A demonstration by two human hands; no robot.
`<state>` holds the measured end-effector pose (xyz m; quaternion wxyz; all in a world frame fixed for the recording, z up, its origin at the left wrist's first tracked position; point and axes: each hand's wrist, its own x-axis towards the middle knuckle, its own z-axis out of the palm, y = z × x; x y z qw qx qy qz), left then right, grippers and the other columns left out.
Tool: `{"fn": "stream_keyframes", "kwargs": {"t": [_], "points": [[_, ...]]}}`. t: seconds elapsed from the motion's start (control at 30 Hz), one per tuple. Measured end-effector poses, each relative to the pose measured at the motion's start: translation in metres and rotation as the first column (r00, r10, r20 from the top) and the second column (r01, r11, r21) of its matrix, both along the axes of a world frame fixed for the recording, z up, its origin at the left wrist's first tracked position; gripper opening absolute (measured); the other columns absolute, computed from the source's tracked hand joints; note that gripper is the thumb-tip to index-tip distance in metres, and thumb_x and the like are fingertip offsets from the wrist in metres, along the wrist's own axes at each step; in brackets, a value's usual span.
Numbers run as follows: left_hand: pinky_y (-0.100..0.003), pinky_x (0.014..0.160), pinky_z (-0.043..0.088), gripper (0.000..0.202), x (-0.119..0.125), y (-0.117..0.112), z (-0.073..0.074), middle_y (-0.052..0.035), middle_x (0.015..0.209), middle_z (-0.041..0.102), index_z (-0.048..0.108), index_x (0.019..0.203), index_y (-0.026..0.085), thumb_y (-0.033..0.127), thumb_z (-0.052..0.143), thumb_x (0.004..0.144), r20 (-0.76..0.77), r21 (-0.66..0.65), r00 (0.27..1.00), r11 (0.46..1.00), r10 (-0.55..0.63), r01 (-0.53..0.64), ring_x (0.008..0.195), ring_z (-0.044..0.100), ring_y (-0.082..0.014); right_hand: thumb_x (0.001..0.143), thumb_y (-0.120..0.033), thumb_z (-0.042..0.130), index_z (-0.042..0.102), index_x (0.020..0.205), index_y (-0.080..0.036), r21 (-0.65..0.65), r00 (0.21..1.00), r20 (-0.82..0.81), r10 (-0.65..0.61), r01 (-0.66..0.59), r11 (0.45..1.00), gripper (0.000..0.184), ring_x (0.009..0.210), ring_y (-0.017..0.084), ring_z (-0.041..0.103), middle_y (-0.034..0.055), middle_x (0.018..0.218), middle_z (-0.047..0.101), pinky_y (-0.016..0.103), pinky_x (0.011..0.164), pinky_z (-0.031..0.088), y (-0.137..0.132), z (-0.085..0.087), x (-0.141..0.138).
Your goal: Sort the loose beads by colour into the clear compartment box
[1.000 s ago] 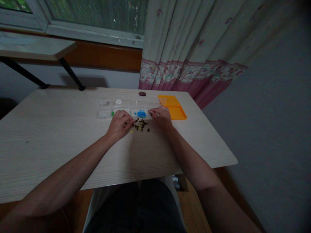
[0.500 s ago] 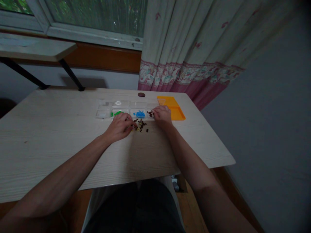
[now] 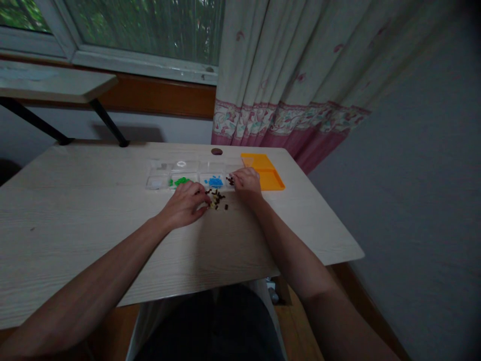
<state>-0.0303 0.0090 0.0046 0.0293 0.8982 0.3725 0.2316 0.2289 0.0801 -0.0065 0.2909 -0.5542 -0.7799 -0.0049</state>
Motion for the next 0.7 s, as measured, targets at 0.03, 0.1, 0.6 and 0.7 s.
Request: {"fn": "stream_keyframes", "kwargs": {"t": [0.03, 0.1, 0.6, 0.7], "points": [[-0.042, 0.088, 0.036, 0.019, -0.0003, -0.0001, 0.0002, -0.0062, 0.106, 0.058, 0.07, 0.103, 0.027, 0.032, 0.064, 0.086, -0.005, 0.001, 1.0, 1.0, 0.002, -0.002, 0.101, 0.05, -0.0256, 0.096, -0.029, 0.05, 0.075, 0.101, -0.021, 0.003, 1.0, 0.002, 0.002, -0.002, 1.0, 0.027, 0.108, 0.027, 0.056, 0.0096, 0.106, 0.073, 0.044, 0.098, 0.038, 0.0003, -0.0003, -0.0002], [-0.042, 0.088, 0.036, 0.019, -0.0007, -0.0002, 0.0002, -0.0059, 0.106, 0.058, 0.069, 0.103, 0.027, 0.033, 0.064, 0.086, -0.011, 0.002, 1.0, 1.0, 0.008, -0.008, 0.101, 0.05, -0.0257, 0.096, -0.029, 0.05, 0.075, 0.1, -0.022, 0.015, 1.0, -0.003, 0.01, -0.01, 1.0, 0.027, 0.108, 0.027, 0.056, 0.0091, 0.106, 0.073, 0.044, 0.098, 0.038, 0.0011, -0.0012, -0.0003], [-0.041, 0.081, 0.037, 0.017, 0.0047, -0.0019, -0.0048, -0.0079, 0.104, 0.059, 0.068, 0.099, 0.022, 0.032, 0.055, 0.093, -0.026, 0.015, 1.0, 1.0, 0.002, -0.001, 0.097, 0.05, -0.0253, 0.096, -0.03, 0.053, 0.075, 0.1, -0.022, 0.007, 1.0, 0.001, 0.003, -0.003, 1.0, 0.025, 0.107, 0.025, 0.056, 0.0079, 0.105, 0.073, 0.041, 0.097, 0.036, 0.0005, -0.0008, -0.0025], [-0.041, 0.08, 0.037, 0.018, 0.007, -0.0024, -0.007, -0.0081, 0.102, 0.06, 0.067, 0.097, 0.021, 0.031, 0.054, 0.095, -0.015, 0.012, 1.0, 1.0, 0.021, -0.021, 0.096, 0.05, -0.0251, 0.097, -0.031, 0.052, 0.076, 0.098, -0.022, 0.022, 1.0, -0.01, 0.02, -0.02, 1.0, 0.026, 0.105, 0.025, 0.056, 0.0077, 0.103, 0.073, 0.041, 0.095, 0.037, 0.0002, -0.0009, -0.0033]]}}
